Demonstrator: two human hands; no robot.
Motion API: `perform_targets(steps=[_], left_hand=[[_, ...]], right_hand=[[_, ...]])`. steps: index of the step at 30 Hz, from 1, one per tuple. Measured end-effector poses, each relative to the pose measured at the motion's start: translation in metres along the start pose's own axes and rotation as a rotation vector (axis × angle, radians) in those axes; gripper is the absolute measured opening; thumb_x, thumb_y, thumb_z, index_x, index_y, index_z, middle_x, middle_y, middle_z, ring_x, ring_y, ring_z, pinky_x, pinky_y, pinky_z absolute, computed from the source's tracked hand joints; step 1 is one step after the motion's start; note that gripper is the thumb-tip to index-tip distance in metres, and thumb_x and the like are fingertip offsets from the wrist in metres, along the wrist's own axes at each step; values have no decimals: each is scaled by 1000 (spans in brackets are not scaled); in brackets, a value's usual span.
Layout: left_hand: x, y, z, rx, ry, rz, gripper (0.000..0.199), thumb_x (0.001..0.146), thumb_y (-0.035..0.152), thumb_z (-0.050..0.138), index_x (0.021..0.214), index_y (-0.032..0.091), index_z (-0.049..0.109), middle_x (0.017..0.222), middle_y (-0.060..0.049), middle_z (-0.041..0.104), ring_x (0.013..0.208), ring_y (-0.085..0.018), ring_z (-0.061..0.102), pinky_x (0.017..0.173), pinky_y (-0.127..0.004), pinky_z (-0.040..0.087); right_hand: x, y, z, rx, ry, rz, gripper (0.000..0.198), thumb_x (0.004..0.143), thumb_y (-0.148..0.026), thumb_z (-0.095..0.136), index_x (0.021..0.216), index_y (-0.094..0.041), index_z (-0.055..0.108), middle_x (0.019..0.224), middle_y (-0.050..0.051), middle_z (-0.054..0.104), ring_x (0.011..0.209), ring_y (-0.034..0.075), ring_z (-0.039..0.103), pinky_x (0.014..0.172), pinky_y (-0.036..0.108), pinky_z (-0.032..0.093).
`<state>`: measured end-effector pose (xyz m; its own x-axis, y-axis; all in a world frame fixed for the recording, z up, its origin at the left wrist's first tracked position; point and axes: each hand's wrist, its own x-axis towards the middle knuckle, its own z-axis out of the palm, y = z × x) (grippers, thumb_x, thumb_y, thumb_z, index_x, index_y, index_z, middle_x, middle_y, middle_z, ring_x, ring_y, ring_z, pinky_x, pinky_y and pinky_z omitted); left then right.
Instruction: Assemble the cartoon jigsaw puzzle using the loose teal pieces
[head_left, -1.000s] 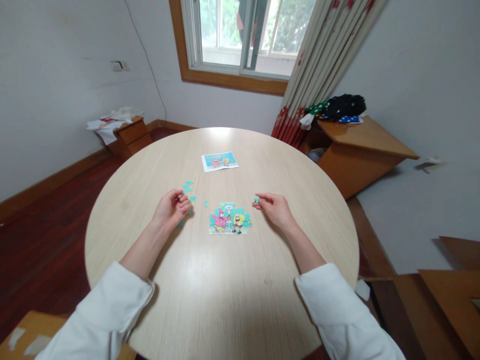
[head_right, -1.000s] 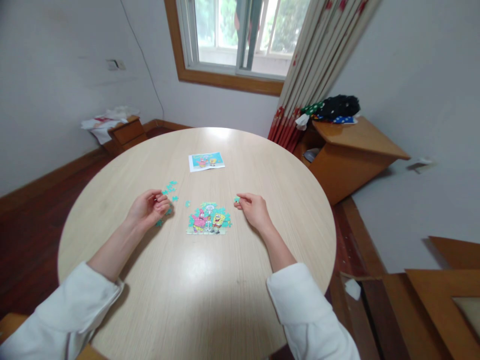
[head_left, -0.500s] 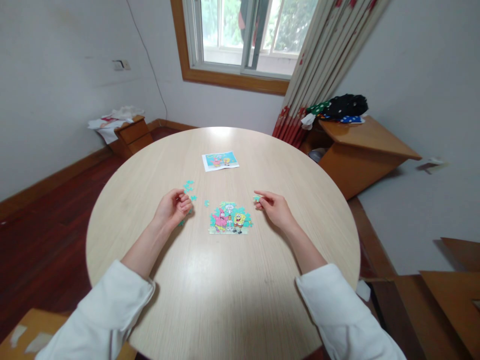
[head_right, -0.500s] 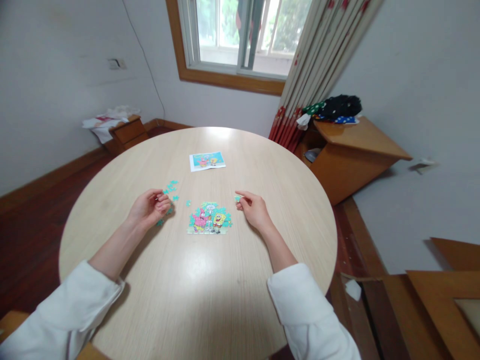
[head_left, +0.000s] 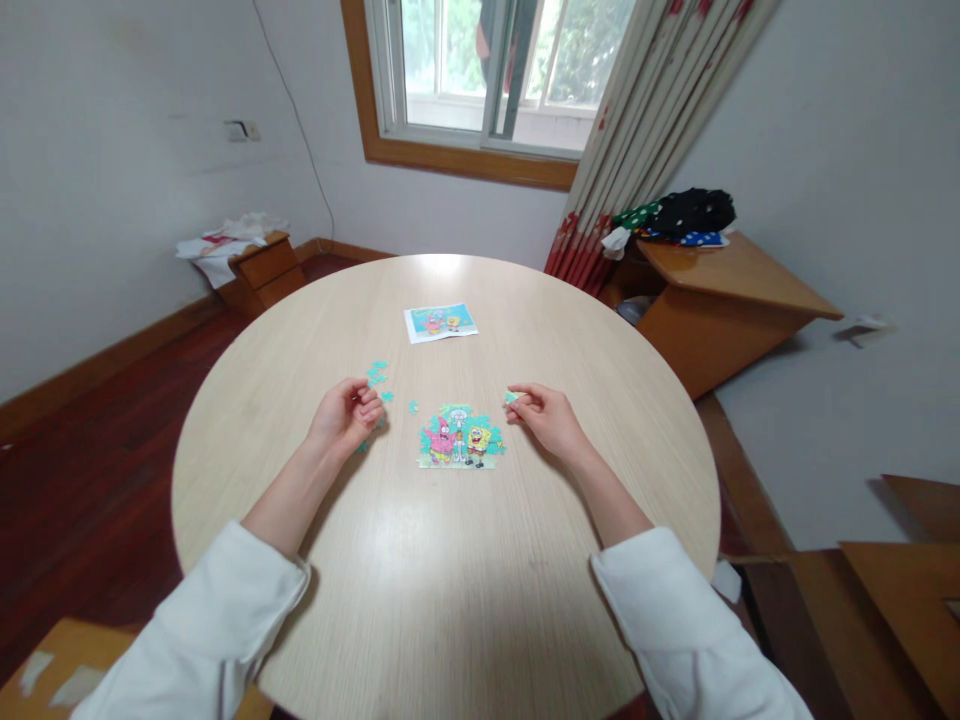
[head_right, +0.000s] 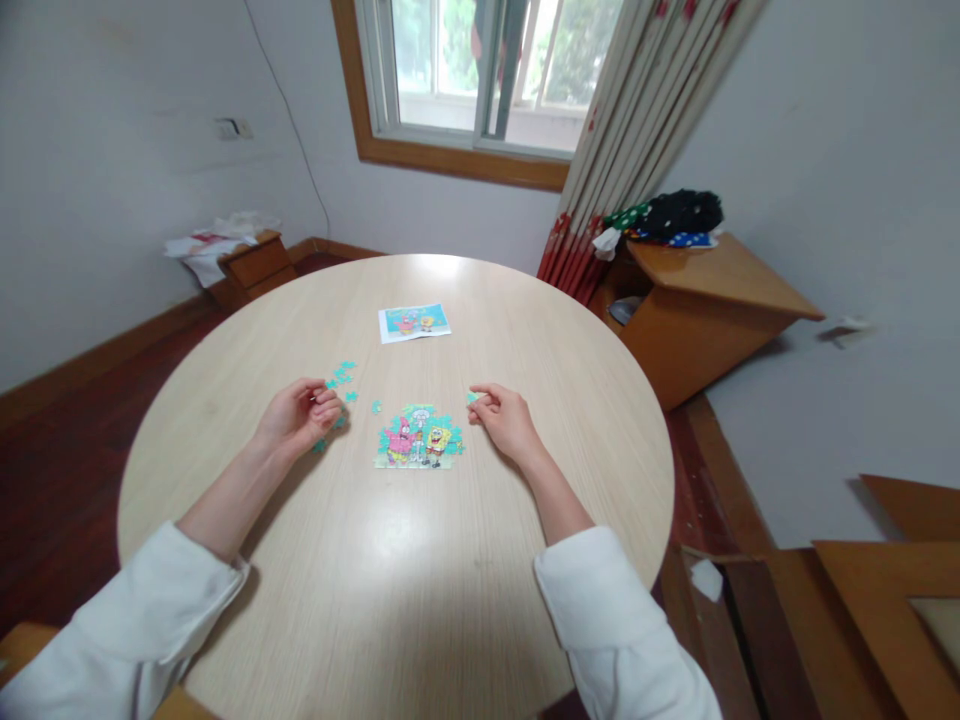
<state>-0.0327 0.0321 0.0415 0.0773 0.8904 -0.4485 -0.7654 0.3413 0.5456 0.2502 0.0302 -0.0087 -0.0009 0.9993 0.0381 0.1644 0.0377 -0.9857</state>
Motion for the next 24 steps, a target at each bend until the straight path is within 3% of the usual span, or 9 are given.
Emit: perform_targets(steps=[6, 12, 19, 24], left_hand=[[-1, 0, 0, 18, -4, 1, 27, 78, 4, 41, 58, 20, 30, 48, 5, 33, 36, -6, 27, 32, -15, 25], [0, 0, -1, 24, -12, 6, 27, 76, 4, 42, 57, 19, 31, 48, 5, 34, 36, -6, 28, 33, -15, 25], [1, 0, -1, 39, -24, 14, 27, 78, 5, 42, 57, 19, 32, 48, 5, 34, 36, -5, 28, 34, -15, 25], [1, -2, 0, 123, -39, 38, 27, 77, 7, 46, 54, 17, 35, 47, 5, 36, 36, -4, 28, 33, -15, 24]], right_hand=[[1, 2, 0, -11, -1, -29, 32, 73, -32, 63, 99, -14, 67, 74, 4, 67, 65, 14, 64, 71, 33, 56], [1, 0, -1, -108, 9, -50, 29, 76, -26, 58, 100, -14, 70, 85, 8, 71, 68, 14, 65, 77, 36, 53], [-4, -6, 3, -78, 7, -68, 37, 74, -28, 60, 107, -13, 65, 74, 5, 69, 67, 15, 65, 71, 33, 54], [-7, -10, 12, 46, -9, -24, 29, 67, -31, 67, 90, -14, 64, 68, 4, 68, 66, 16, 67, 67, 32, 54]])
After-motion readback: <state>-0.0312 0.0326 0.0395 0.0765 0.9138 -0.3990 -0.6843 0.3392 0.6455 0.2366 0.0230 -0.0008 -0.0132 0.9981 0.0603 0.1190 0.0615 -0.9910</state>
